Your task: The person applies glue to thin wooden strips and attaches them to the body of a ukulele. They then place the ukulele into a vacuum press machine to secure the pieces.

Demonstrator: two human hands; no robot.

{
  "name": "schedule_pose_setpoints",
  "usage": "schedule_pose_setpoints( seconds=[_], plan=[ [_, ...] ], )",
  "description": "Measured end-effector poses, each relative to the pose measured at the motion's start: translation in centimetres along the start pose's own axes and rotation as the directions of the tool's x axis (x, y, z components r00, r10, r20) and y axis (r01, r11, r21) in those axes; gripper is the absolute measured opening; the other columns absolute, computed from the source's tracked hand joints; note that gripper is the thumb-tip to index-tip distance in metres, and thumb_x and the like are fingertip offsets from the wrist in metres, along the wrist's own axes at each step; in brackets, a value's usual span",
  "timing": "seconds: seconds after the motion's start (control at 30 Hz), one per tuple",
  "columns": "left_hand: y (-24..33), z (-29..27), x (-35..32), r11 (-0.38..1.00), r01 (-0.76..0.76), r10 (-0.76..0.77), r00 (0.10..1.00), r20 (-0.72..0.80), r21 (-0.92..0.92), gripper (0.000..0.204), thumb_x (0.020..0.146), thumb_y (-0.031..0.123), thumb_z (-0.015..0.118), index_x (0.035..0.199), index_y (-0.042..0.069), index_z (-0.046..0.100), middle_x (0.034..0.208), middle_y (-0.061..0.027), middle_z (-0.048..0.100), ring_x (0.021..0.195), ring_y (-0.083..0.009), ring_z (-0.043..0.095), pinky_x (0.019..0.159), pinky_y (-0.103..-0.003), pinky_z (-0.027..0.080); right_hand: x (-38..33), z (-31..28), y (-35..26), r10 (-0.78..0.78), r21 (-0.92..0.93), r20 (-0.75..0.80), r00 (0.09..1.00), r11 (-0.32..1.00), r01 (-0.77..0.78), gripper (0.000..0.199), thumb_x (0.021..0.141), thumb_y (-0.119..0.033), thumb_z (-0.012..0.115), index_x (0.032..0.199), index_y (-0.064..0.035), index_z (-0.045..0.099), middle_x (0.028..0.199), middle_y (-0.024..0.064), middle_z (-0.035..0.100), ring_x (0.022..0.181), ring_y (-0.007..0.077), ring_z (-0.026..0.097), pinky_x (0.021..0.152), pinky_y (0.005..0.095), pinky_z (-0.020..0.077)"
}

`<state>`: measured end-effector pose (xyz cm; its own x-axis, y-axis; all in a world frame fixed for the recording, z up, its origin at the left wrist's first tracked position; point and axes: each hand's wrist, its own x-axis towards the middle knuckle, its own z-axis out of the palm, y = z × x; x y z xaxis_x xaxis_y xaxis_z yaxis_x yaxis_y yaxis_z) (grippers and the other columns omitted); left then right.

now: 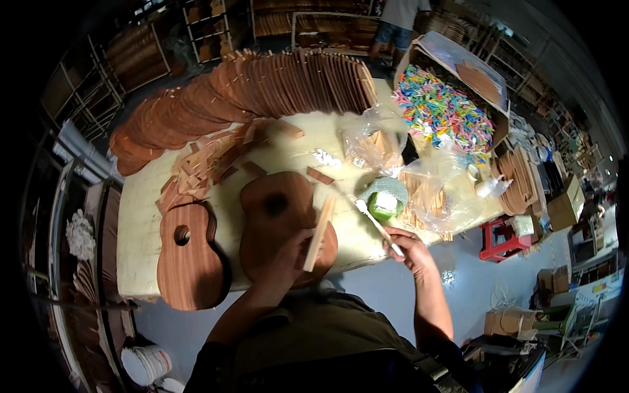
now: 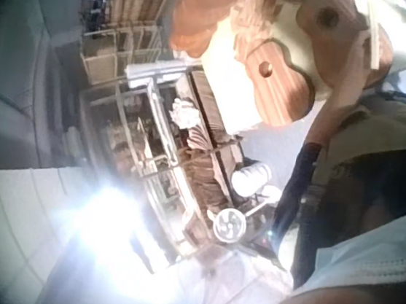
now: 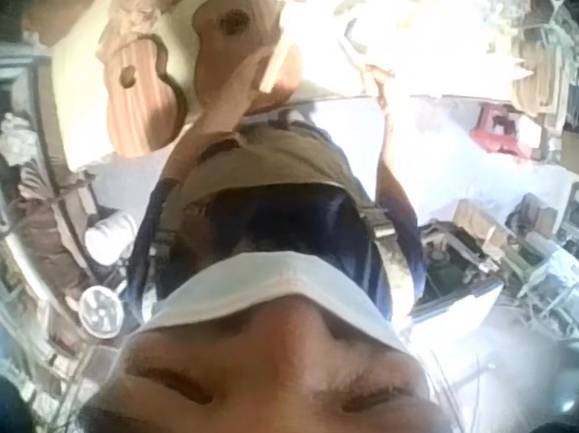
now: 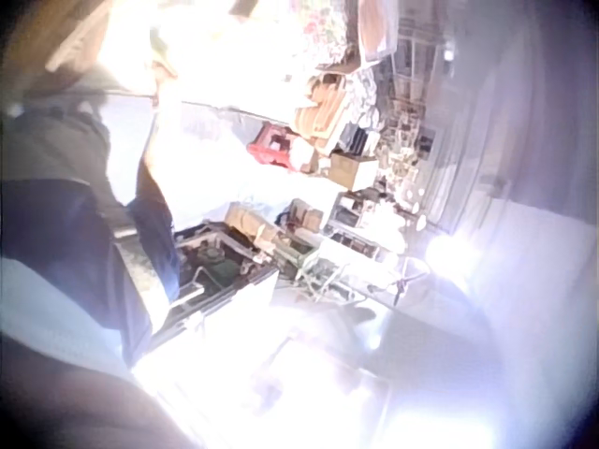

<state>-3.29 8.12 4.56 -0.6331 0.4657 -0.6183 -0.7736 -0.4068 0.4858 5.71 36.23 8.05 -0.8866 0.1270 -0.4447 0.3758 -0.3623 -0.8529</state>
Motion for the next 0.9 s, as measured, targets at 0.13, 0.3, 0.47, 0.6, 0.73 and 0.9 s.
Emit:
schedule_pose_setpoints(
  seconds=[0.13, 0.3, 0.47, 0.6, 0.73, 0.9],
  plan=[
    [-1.2, -1.0, 2.7, 0.931, 0.289, -0.126, 0.828, 0.546, -0.224, 0.029, 0.088, 0.019, 0.058, 0.107, -0.002, 0.053, 0.085, -0.0092, 0.054, 0.074, -0.0141, 0.054, 0.06, -0.025, 0.048, 0.7, 3.1, 3.2, -0.143, -0.15, 0.051, 0.988, 0.977, 0.149, 0.03, 0.095, -0.02, 0.059, 0.117, 0.0003, 0.063, 0.079, 0.0018, 0.061, 0.057, 0.0085, 0.045, 0.047, 0.0221, 0.0345],
    [-1.2, 1.1, 0.0, 0.919, 0.277, -0.066, 0.81, 0.583, -0.28, 0.03, 0.088, 0.017, 0.057, 0.109, -0.003, 0.05, 0.091, -0.0096, 0.05, 0.081, -0.0151, 0.05, 0.065, -0.024, 0.046, 1.5, 5.5, 4.3, -0.774, -0.716, 0.029, 0.632, 0.426, 0.554, 0.028, 0.089, -0.006, 0.062, 0.117, -0.0005, 0.062, 0.08, 0.0056, 0.06, 0.06, 0.0116, 0.05, 0.053, 0.0239, 0.0399],
    [-0.6, 0.4, 0.1, 0.914, 0.269, -0.071, 0.844, 0.532, -0.304, 0.028, 0.089, 0.023, 0.056, 0.1, -0.002, 0.051, 0.083, -0.0071, 0.052, 0.061, -0.0121, 0.05, 0.052, -0.022, 0.043, -1.8, 7.3, 3.3, -0.805, -0.818, 0.209, 0.555, 0.167, 0.551, 0.028, 0.083, -0.001, 0.065, 0.111, -0.0005, 0.066, 0.08, 0.0105, 0.059, 0.063, 0.0179, 0.055, 0.057, 0.0283, 0.0447],
    [0.1, 0.7, -1.2, 0.936, 0.287, -0.122, 0.808, 0.576, -0.204, 0.027, 0.089, 0.023, 0.055, 0.1, -0.002, 0.052, 0.079, -0.0064, 0.053, 0.062, -0.0126, 0.052, 0.051, -0.023, 0.044, -1.4, 7.4, 1.9, -0.809, -0.818, 0.093, 0.58, 0.27, 0.508, 0.026, 0.084, -0.003, 0.066, 0.11, -0.0015, 0.066, 0.08, 0.0105, 0.06, 0.064, 0.0181, 0.056, 0.059, 0.0301, 0.047],
    [0.2, 0.0, -1.4, 0.978, 0.165, -0.059, 0.807, 0.587, -0.129, 0.027, 0.09, 0.024, 0.055, 0.099, -0.001, 0.054, 0.08, -0.0063, 0.053, 0.066, -0.0136, 0.053, 0.055, -0.023, 0.046, -0.6, 7.6, 2.4, -0.836, -0.832, 0.133, 0.532, 0.197, 0.519, 0.025, 0.084, -0.004, 0.065, 0.11, -0.0023, 0.067, 0.082, 0.0112, 0.062, 0.067, 0.019, 0.058, 0.061, 0.0308, 0.0487],
    [0.7, -2.3, 1.4, 0.945, 0.046, 0.121, 0.87, 0.477, -0.323, 0.032, 0.092, 0.024, 0.056, 0.109, -0.002, 0.052, 0.088, -0.0071, 0.053, 0.074, -0.013, 0.052, 0.06, -0.023, 0.048, -3.3, 9.3, 4.7, -0.71, -0.717, 0.52, 0.474, -0.062, 0.694, 0.027, 0.08, -0.002, 0.067, 0.107, -0.0041, 0.068, 0.085, 0.0114, 0.063, 0.07, 0.0237, 0.06, 0.061, 0.0327, 0.0512]
  ],
)
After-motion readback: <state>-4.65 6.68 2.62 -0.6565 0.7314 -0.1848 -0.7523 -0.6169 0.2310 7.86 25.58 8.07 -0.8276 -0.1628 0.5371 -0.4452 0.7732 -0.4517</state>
